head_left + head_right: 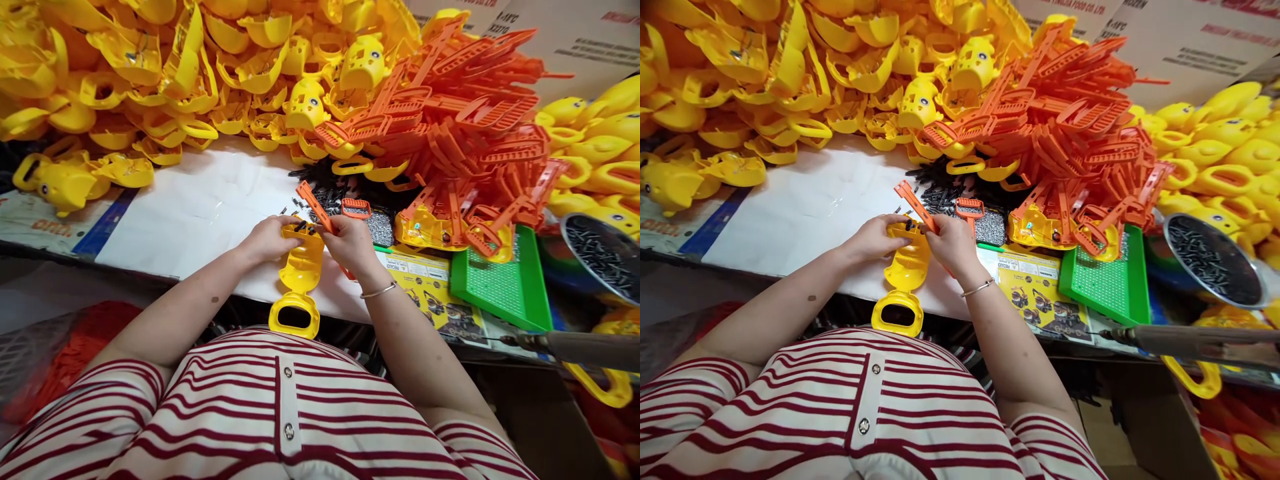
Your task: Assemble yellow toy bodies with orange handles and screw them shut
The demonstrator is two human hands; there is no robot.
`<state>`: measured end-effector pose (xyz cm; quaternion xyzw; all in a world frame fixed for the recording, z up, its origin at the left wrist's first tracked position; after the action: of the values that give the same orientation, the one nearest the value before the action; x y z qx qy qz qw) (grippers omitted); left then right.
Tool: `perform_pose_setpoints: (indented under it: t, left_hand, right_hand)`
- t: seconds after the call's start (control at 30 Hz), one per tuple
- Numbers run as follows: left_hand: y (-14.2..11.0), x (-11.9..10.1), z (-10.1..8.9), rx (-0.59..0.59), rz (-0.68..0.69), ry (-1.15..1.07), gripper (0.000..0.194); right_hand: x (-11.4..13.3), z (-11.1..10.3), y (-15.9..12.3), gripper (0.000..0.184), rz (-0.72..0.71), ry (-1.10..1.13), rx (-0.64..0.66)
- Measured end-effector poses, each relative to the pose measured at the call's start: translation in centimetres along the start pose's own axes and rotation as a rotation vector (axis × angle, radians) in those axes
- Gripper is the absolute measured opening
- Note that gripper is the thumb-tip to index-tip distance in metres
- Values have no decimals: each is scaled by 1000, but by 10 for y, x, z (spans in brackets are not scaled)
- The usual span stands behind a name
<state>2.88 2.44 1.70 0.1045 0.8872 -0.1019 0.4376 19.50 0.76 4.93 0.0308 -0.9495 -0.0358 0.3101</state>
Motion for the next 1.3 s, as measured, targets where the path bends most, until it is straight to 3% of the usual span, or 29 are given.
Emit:
perform_pose_setpoints:
  t: [0.27, 0.47, 0.63, 0.87, 1.3]
  left_hand:
    - [-3, 0, -1, -4, -13, -16, 39]
    - [-8, 0, -7, -26, 38, 65, 44]
    - [-14, 2, -12, -61, 37, 114, 51]
    - [-21, 4, -14, -71, 11, 56, 51]
    - [-24, 10, -12, -37, 87, -59, 50]
  right_hand:
    - [8, -3, 8, 19, -59, -76, 64]
    - [14, -22, -44, 46, -169, -150, -87]
    - [-5, -11, -75, 42, -212, -311, 88]
    - [-6, 0, -62, 45, -136, -480, 190]
    - [1, -11, -48, 38, -165, -589, 308]
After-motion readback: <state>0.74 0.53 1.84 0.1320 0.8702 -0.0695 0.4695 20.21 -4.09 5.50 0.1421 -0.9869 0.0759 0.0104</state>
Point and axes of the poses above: each hand's wrist, its own y-axis towards the middle knuckle, its own z-axis out of the palm, x = y × z, the point moved 3 cm from there along y, towards the middle knuckle, and after that the axes turned 1 degree about z, right-handed, at the moved point
